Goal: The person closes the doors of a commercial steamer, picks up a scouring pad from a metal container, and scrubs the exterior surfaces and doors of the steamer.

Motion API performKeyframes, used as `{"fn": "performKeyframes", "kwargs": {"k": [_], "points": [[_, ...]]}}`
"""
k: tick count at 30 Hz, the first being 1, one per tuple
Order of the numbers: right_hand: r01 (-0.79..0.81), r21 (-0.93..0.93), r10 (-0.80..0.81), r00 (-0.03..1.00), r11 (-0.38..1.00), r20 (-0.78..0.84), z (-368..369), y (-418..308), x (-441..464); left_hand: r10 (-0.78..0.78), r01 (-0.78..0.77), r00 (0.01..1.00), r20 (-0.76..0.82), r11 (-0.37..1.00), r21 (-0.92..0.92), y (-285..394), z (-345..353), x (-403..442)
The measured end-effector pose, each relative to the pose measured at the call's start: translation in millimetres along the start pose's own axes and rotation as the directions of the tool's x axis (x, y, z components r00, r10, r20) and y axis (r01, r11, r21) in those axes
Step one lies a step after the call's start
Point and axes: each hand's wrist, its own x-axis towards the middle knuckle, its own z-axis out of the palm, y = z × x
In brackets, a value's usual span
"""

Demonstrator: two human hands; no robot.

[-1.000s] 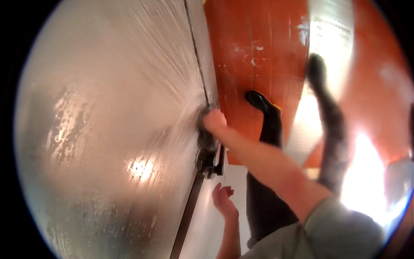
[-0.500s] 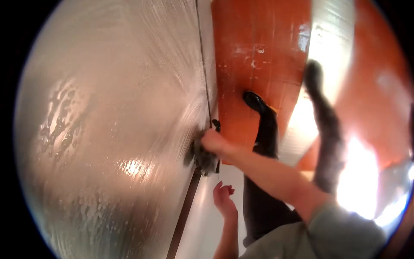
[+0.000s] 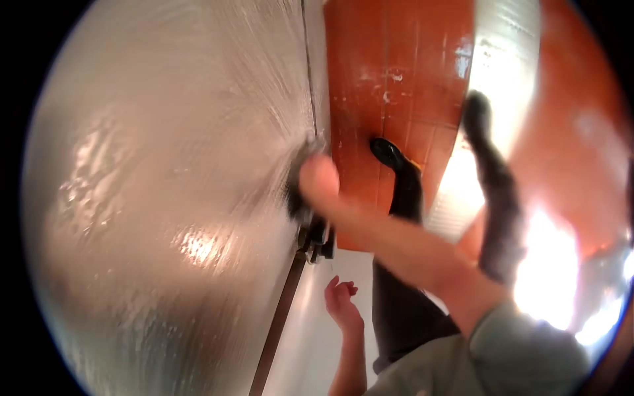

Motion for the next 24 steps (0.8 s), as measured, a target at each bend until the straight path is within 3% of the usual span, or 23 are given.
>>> {"fn": "performKeyframes", "kwargs": {"k": [2, 3, 5, 7, 8, 9, 11, 13, 16, 17, 18, 19, 20, 21, 23, 24], "points": [[0.236, 0.109, -0.229, 0.970, 0.966, -0.078, 0, -18, -112, 0.091, -0.092, 0.996, 0.025, 0.994, 0.057, -15, -11, -1], [0.408, 0.165, -0.368, 0.902, 0.898, -0.227, 8, -22, -168, 0.033, -0.035, 0.999, 0.026, 0.997, 0.067, -4, -12, -7], [0.470, 0.388, -0.447, 0.881, 0.793, -0.154, -8, -39, -228, -0.053, 0.051, 0.998, 0.027, 0.996, 0.067, 21, -1, -8], [0.463, 0.205, -0.431, 0.883, 0.862, -0.184, 9, -24, -186, 0.024, -0.027, 0.999, 0.040, 0.997, 0.070, 12, -9, -2], [0.574, 0.131, -0.483, 0.773, 0.808, -0.411, 22, -14, -137, 0.061, -0.065, 0.997, 0.053, 0.996, 0.067, 13, -14, -1], [0.486, 0.111, -0.409, 0.821, 0.867, -0.397, 22, -6, -84, 0.094, -0.099, 0.993, 0.070, 0.993, 0.068, 15, -14, -1], [0.343, -0.107, -0.351, 0.803, 0.933, -0.482, 34, 32, 25, 0.021, -0.020, 1.000, -0.008, 0.999, 0.033, 19, -4, 0], [0.013, -0.025, -0.019, 0.970, 1.000, -0.243, 25, 45, 67, 0.007, -0.006, 0.999, -0.037, 0.999, 0.039, 22, -3, 1], [0.153, 0.113, -0.127, 0.969, 0.982, -0.214, 28, 22, -37, 0.100, -0.102, 0.994, 0.051, 0.994, 0.032, 23, -10, -2], [0.343, 0.180, -0.287, 0.916, 0.922, -0.279, 27, 11, -94, 0.160, -0.165, 0.982, 0.096, 0.985, 0.046, 24, -12, -5], [0.549, 0.213, -0.465, 0.817, 0.808, -0.341, 26, -2, -146, 0.095, -0.098, 0.994, 0.063, 0.994, 0.054, 20, -13, 1], [0.633, 0.218, -0.574, 0.769, 0.743, -0.281, 7, -25, -187, 0.027, -0.028, 0.999, 0.025, 0.998, 0.062, 13, -13, 8], [0.599, 0.279, -0.538, 0.799, 0.750, -0.269, 5, -32, -189, -0.047, 0.049, 0.999, -0.021, 0.996, 0.070, 9, -15, 8], [0.553, 0.347, -0.493, 0.833, 0.758, -0.253, 4, -37, -193, 0.017, -0.018, 1.000, 0.012, 0.996, 0.087, 11, -24, 3], [0.635, 0.120, -0.532, 0.723, 0.763, -0.441, 16, -18, -111, 0.163, -0.170, 0.983, 0.080, 0.980, 0.102, 13, -33, 6], [0.551, 0.053, -0.467, 0.751, 0.833, -0.467, 17, -11, -47, 0.106, -0.107, 0.994, 0.015, 0.994, 0.033, 26, -25, 1]]}}
